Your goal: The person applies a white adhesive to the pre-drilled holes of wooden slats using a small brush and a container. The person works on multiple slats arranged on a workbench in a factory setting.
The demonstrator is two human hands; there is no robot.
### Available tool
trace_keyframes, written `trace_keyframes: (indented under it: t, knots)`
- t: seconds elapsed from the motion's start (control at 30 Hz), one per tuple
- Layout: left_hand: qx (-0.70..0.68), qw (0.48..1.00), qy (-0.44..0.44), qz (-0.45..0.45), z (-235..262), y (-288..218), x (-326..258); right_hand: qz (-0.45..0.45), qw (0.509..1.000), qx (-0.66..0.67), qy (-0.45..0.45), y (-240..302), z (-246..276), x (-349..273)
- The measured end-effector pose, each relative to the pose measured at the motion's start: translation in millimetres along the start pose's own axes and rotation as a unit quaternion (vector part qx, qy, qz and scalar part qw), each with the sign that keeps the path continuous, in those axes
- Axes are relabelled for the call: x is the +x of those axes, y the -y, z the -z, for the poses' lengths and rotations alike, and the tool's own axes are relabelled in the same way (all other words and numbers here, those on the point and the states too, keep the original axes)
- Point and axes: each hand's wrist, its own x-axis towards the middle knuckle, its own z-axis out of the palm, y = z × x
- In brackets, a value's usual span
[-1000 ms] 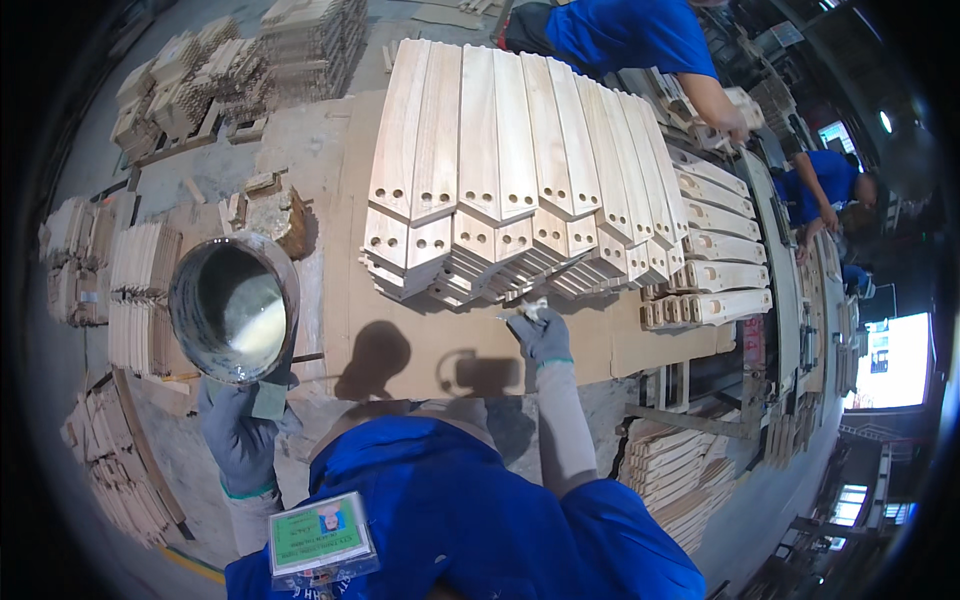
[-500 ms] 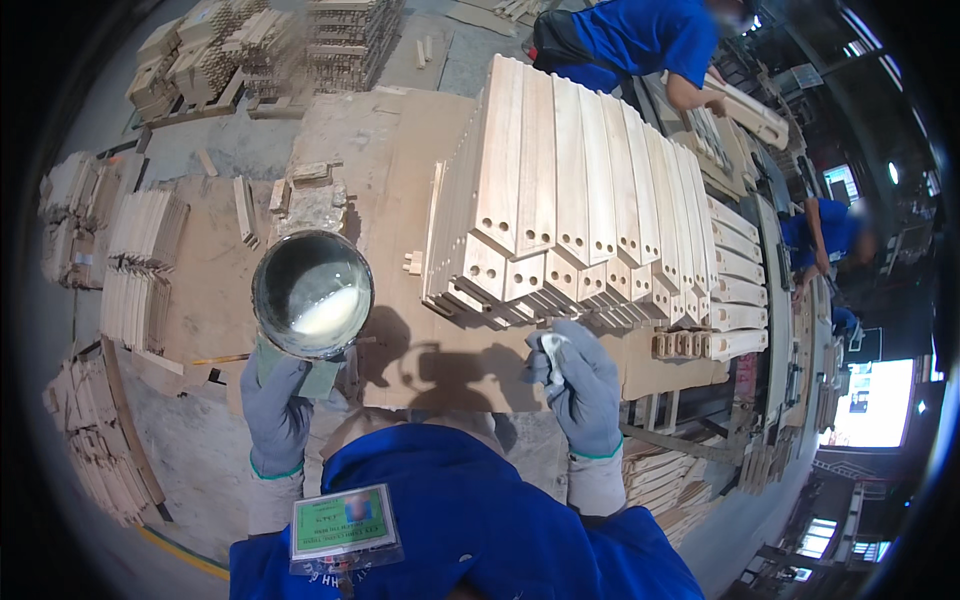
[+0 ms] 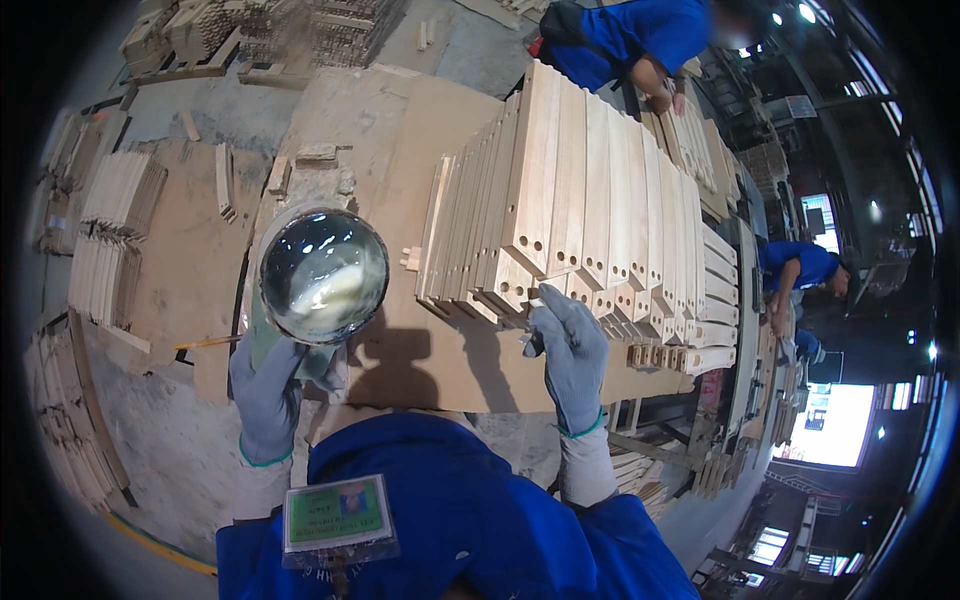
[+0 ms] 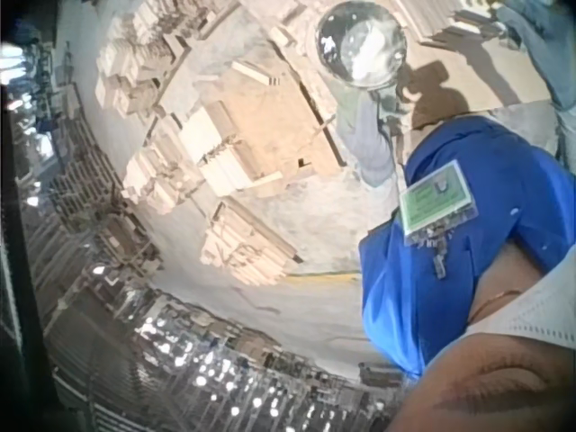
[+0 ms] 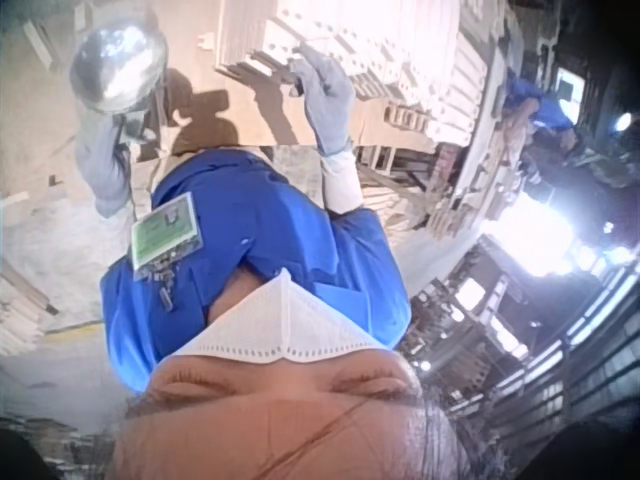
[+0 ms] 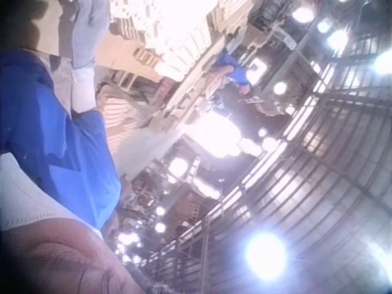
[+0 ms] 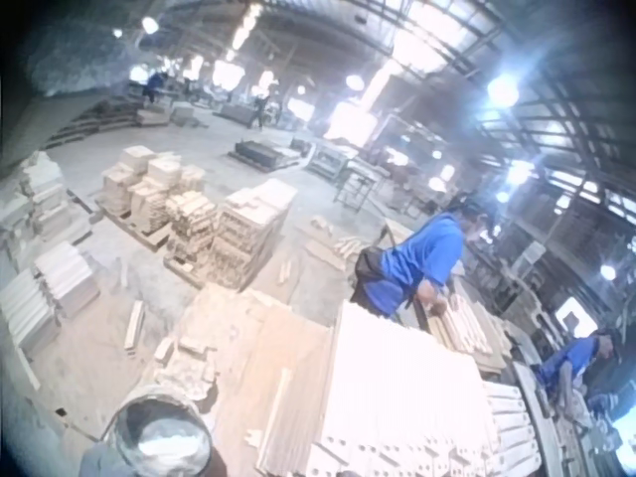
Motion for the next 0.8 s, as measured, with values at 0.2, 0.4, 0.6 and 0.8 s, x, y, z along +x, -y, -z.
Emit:
trace_keyframes:
  t: [0.2,0.4,0.6,0.8]
  knots:
    - [-0.234,0.966,-0.047,0.094,-10,-3,8,0.061,0.994,-0.086,0.018,5,-2,5]
    - [-0.222,0.97,-0.031,0.098,-8,2,10,0.142,0.977,-0.159,0.013,12,-6,14]
    - [-0.222,0.97,-0.037,0.09,-13,3,13,0.153,0.968,-0.195,0.038,11,-9,16]
    - [-0.239,0.963,-0.04,0.117,-12,0,15,0.157,0.954,-0.25,0.05,10,0,12]
